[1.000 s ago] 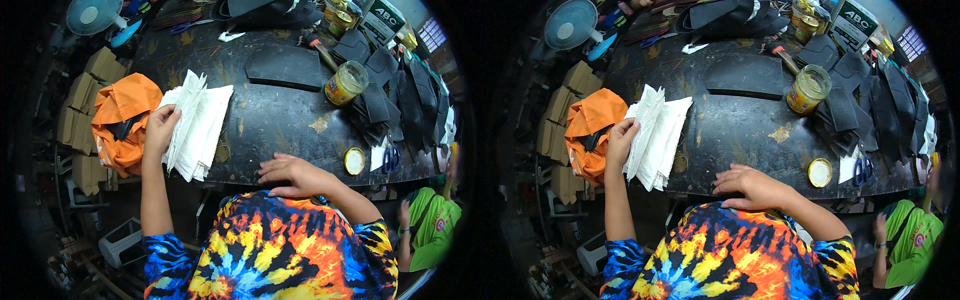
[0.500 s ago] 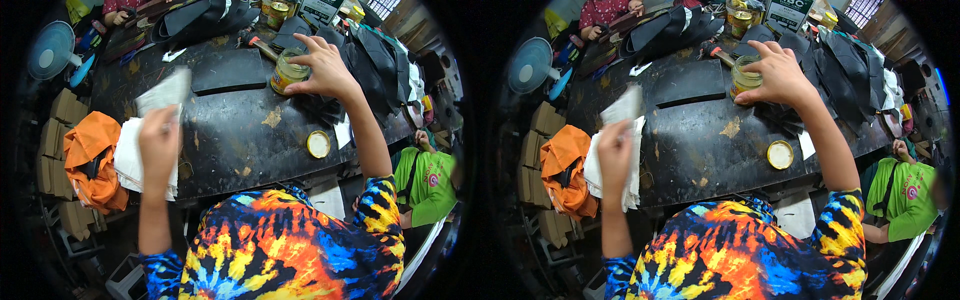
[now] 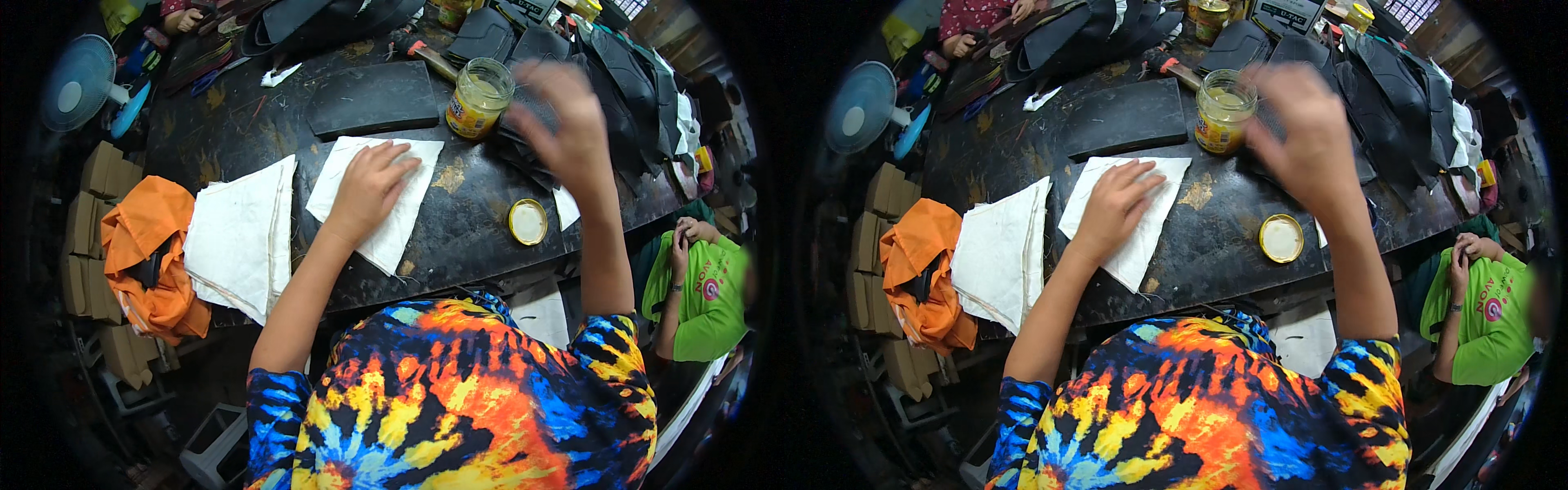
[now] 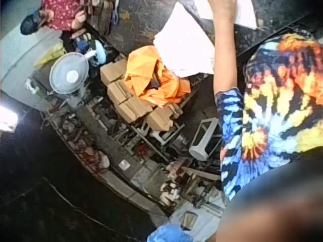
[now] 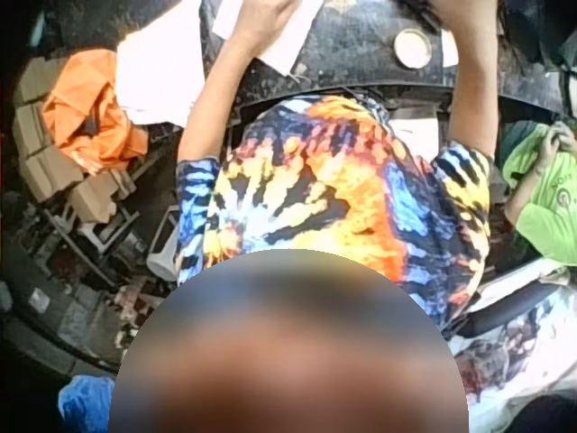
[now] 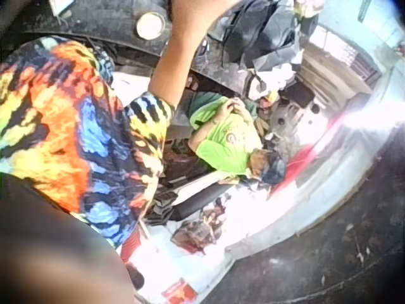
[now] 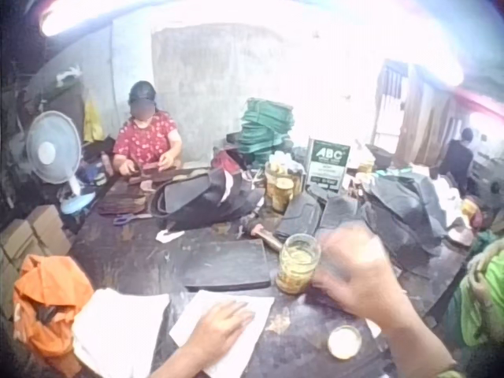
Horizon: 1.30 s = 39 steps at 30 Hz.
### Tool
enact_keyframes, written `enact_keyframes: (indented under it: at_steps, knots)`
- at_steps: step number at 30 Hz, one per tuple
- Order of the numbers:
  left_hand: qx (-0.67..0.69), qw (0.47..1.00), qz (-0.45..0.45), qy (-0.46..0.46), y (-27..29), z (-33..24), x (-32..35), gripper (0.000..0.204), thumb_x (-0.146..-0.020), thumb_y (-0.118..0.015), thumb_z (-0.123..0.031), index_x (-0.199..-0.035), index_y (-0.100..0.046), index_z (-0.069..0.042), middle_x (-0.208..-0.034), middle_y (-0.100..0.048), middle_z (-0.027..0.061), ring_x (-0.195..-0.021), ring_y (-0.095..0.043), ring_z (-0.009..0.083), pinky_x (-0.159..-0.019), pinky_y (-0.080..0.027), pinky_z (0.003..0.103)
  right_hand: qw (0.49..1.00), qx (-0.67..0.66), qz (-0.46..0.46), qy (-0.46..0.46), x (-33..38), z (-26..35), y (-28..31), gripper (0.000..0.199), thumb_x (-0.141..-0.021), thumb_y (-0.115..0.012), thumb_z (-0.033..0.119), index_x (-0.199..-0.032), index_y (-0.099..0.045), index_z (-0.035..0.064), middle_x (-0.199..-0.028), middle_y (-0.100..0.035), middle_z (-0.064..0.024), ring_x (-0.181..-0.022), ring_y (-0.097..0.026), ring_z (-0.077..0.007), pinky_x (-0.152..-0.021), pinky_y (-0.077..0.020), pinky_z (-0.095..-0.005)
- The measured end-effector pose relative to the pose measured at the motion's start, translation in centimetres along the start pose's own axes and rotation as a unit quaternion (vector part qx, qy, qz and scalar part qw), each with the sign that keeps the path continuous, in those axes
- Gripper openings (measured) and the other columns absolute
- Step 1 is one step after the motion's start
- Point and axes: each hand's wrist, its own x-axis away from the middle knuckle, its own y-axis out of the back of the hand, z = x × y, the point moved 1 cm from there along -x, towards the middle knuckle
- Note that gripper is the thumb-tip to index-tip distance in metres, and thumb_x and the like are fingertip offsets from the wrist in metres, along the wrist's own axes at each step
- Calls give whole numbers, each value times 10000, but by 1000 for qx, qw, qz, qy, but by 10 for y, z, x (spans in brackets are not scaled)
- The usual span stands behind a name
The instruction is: The person cuts a black fabric strip with scissors, then repeatedly applies a paste from a jar onto white fabric pieces and presses them together. The person handles multiple fabric pieces and stacks them on the table.
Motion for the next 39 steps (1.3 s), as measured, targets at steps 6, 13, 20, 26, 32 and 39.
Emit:
enact_keyframes:
  at_steps: [6,13,20,26,32,39]
  knots:
    - [-47,997,27,52,-16,-6,3,486,-968,-635,-154,-1454,-625,-145,-1522,-589,107,-1451,-502,329,-1234,-334,537,881,-318,236,-258,70,24,-80,287,-991,-569,-15,-1227,-732,-3,-1022,-668,-106,-989,-660,-215,-903,-524,-356]
    - [-38,998,22,52,-12,-8,0,507,-946,-635,-158,-1453,-621,-137,-1515,-586,109,-1434,-509,330,-1222,-338,540,958,-158,142,-193,89,11,-138,286,-963,-598,-26,-1209,-741,4,-1082,-657,-168,-1008,-670,-335,-935,-527,-385]
    - [-27,998,24,55,-13,-5,1,497,-945,-630,-155,-1442,-627,-135,-1510,-584,106,-1421,-508,320,-1217,-328,522,960,-190,128,-161,100,17,-132,323,-901,-647,-58,-1166,-785,66,-1070,-647,-157,-1010,-651,-331,-912,-527,-399]
    - [-15,998,23,59,-15,-2,2,494,-946,-636,-154,-1439,-630,-132,-1514,-582,113,-1421,-508,323,-1219,-324,511,969,-199,145,-18,116,67,-112,404,-719,-714,-70,-1083,-797,84,-1010,-658,-131,-959,-645,-330,-851,-524,-442]
    - [57,992,-50,101,2,2,0,405,-902,-716,-96,-1306,-691,-77,-1434,-634,156,-1344,-571,375,-1147,-430,483,987,-148,3,-69,52,27,-55,313,-762,-796,50,-1072,-775,84,-1087,-644,-135,-1074,-631,-333,-961,-507,-420]
    - [-101,942,-99,305,33,14,19,536,-797,-873,-228,-1246,-703,9,-1236,-681,193,-1160,-631,390,-1024,-494,475,963,167,206,-38,-23,-44,-40,818,-681,-853,740,-1188,-822,98,-1472,-590,-156,-1380,-516,-362,-1132,-408,-517]
